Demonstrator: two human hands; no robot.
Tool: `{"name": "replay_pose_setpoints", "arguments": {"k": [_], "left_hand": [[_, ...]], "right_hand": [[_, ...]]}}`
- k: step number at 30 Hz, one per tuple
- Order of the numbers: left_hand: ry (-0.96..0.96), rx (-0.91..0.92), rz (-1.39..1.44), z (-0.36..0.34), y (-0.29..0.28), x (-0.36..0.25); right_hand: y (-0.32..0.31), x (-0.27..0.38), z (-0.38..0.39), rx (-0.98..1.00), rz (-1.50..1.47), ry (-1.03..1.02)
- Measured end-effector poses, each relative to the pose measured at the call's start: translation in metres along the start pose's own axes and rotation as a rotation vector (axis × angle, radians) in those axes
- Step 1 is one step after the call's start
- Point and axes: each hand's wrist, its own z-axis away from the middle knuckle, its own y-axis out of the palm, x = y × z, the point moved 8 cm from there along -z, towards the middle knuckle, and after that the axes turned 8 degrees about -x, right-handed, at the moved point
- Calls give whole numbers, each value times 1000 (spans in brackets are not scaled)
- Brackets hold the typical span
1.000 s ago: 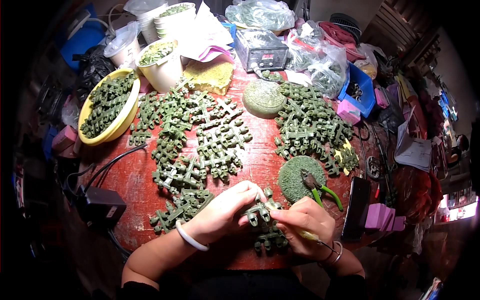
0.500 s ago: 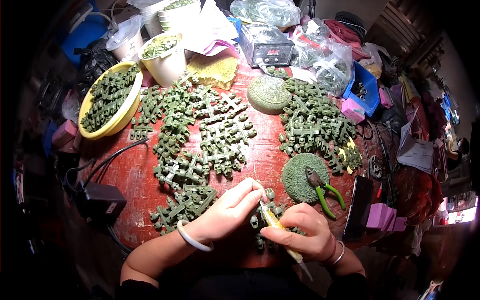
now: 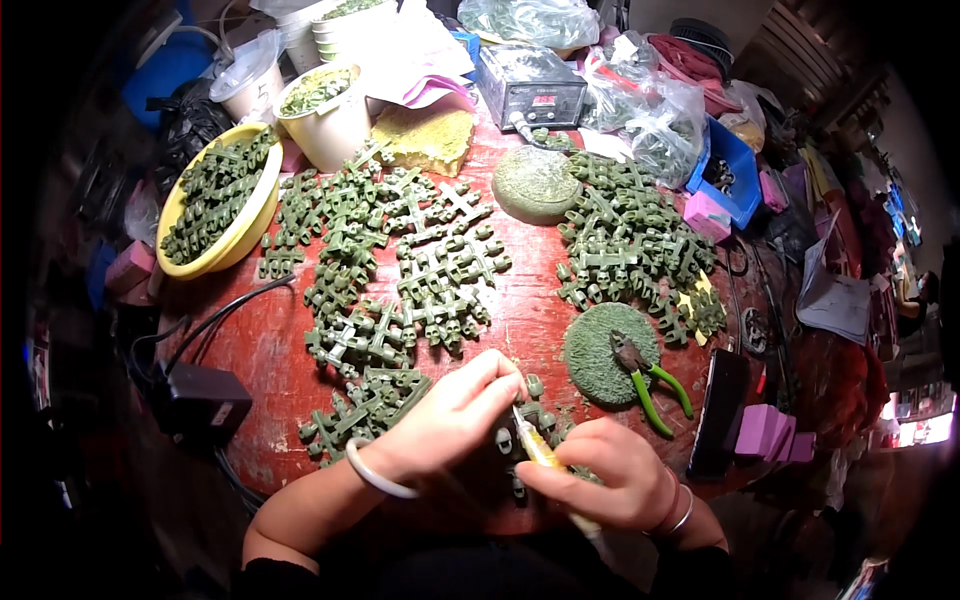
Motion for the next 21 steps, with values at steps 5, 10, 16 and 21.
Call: {"name": "replay_pose_setpoints", "arguments": {"k": [5,10,16,21], "left_hand": [[-285,134,507,1,8,6],[-435,211,657,5,12,13],[-348,168,558,4,12,10],[-316,153,506,4,13,8]], "right_hand": [[-36,-19,11,-375,-83,292],[-30,-35,10,-342,-216,376],[-26,-39,11,-313,-251,414],[-19,-37,11,-286,-225,413]]}}
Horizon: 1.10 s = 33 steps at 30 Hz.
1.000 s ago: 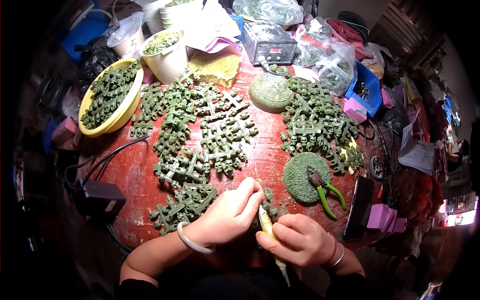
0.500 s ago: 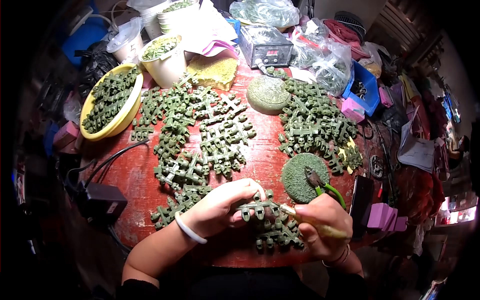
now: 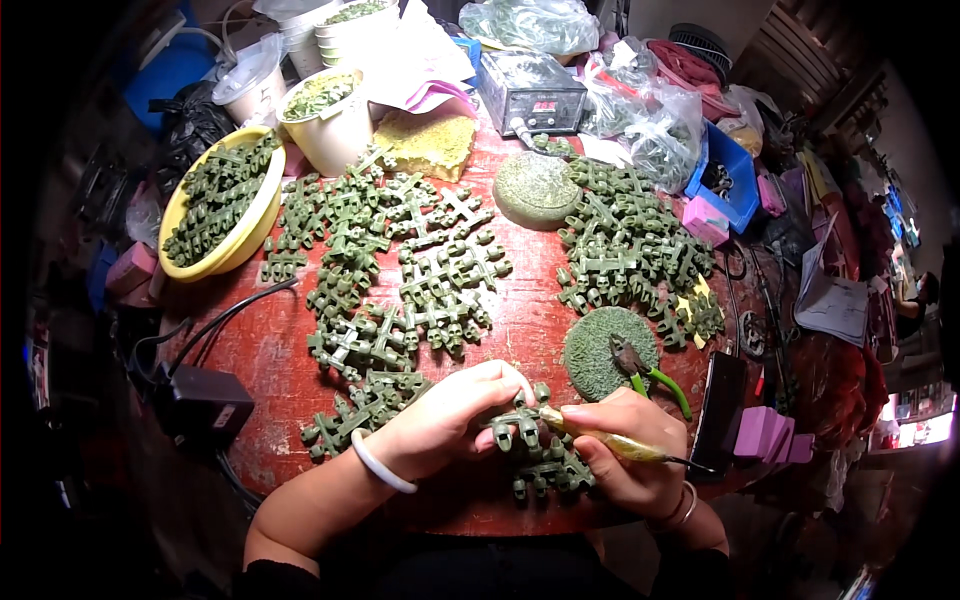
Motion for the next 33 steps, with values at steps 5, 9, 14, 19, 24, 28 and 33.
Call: {"name": "replay_pose_setpoints", "arguments": {"k": [5,9,14,19,24,28,33], "left_hand": [[69,-12,14,-1,0,4],[75,-65,0,-2,0,3],[53,-27,9,1,2,1],[95,-11,-57,1,3,-1],[72,-45,-134,3,1,1],[157,-41,-224,-1,-1,3],[368,-121,-539,2,0,-9]], "right_hand": [[2,2,0,0,50,54],[5,0,3,-46,87,42],[9,7,6,-59,123,-140],[8,7,8,-58,116,-175],[12,14,6,69,107,-288],[16,22,4,160,145,-326],[28,32,11,282,231,-500]]}}
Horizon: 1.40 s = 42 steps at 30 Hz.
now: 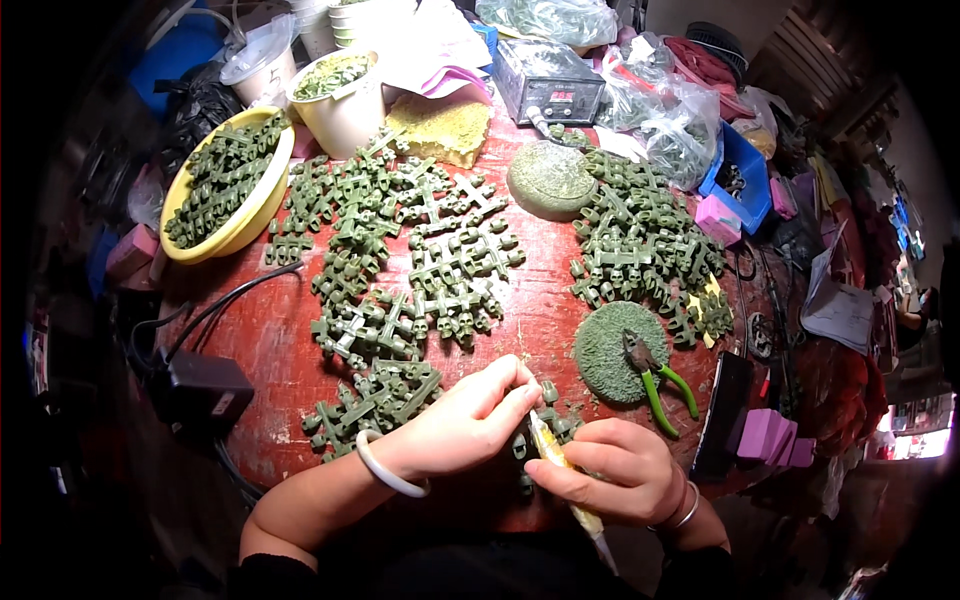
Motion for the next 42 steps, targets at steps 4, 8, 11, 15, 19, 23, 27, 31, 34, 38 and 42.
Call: {"name": "replay_pose_setpoints", "arguments": {"k": [4,8,11,15,19,23,27,31,34,38,42], "left_hand": [[-8,0,-155,-1,-1,-4],[-8,-3,44,-3,0,4],[-253,113,364,-2,2,5],[-360,137,466,1,3,11],[-408,149,491,2,5,11],[-340,171,411,0,5,7],[-346,192,422,2,7,11],[-377,215,468,4,10,10],[-394,214,468,5,10,8],[-389,229,447,5,8,7],[-407,187,422,5,6,12]], "right_hand": [[12,9,7,107,116,-67],[2,10,1,32,155,-51],[-31,-6,7,-220,28,175],[-42,-40,18,-436,-291,520],[-31,-50,17,-375,-371,629],[-21,-50,18,-289,-426,661],[-13,-56,22,-270,-553,719],[-11,-57,20,-224,-561,742],[-7,-57,21,-173,-608,782],[-12,-58,24,-226,-615,762],[-10,-58,23,-206,-614,772]]}}
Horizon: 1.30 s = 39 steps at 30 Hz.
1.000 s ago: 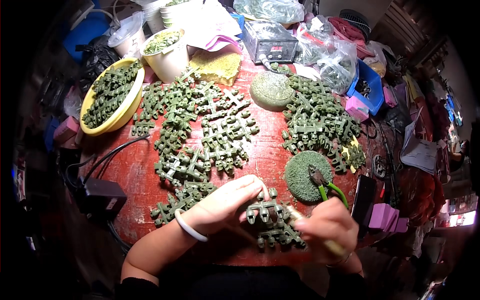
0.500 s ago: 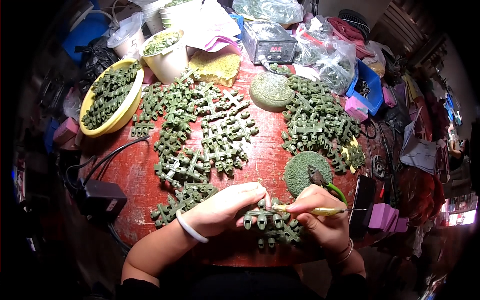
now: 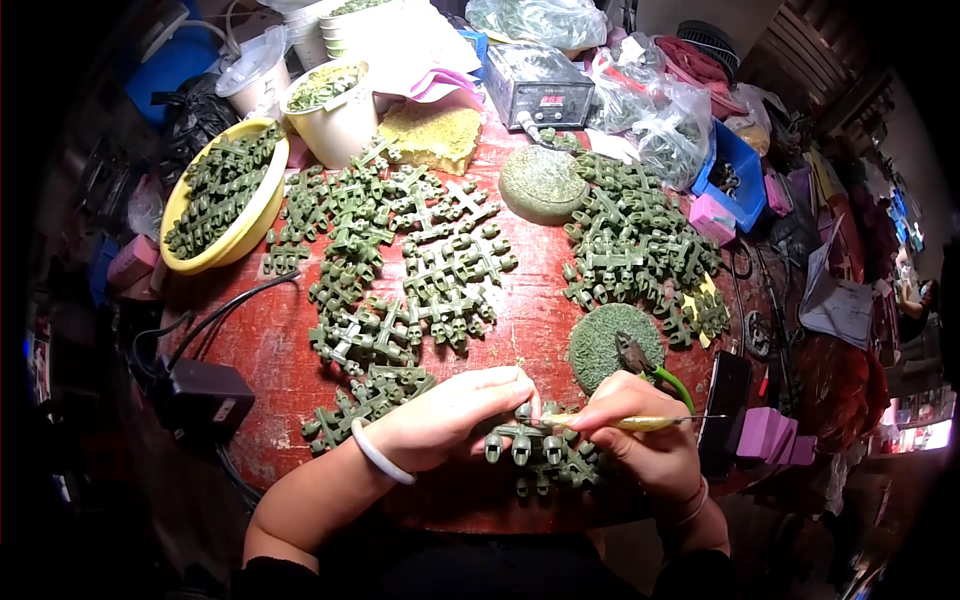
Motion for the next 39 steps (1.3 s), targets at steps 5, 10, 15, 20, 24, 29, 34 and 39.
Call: {"name": "replay_pose_setpoints", "arguments": {"k": [5,10,15,20,24,29,34,39], "left_hand": [[28,-4,-41,1,-1,-2],[16,5,-12,1,0,-8],[65,-3,6,-1,-1,-4],[52,-4,-65,-1,-4,-5],[26,-2,-27,-2,-2,-1],[88,22,-54,-2,0,-2],[132,6,80,-3,0,-12],[5,-19,84,-2,8,-6]], "right_hand": [[-1,-11,4,-16,-162,89],[-6,0,2,-56,-66,-19],[4,5,1,19,10,-14],[-1,-6,1,-24,-101,47],[5,3,-1,18,28,-12],[3,2,1,69,81,-47],[-14,-36,11,-270,-616,300],[-15,-16,9,-398,-231,152]]}}
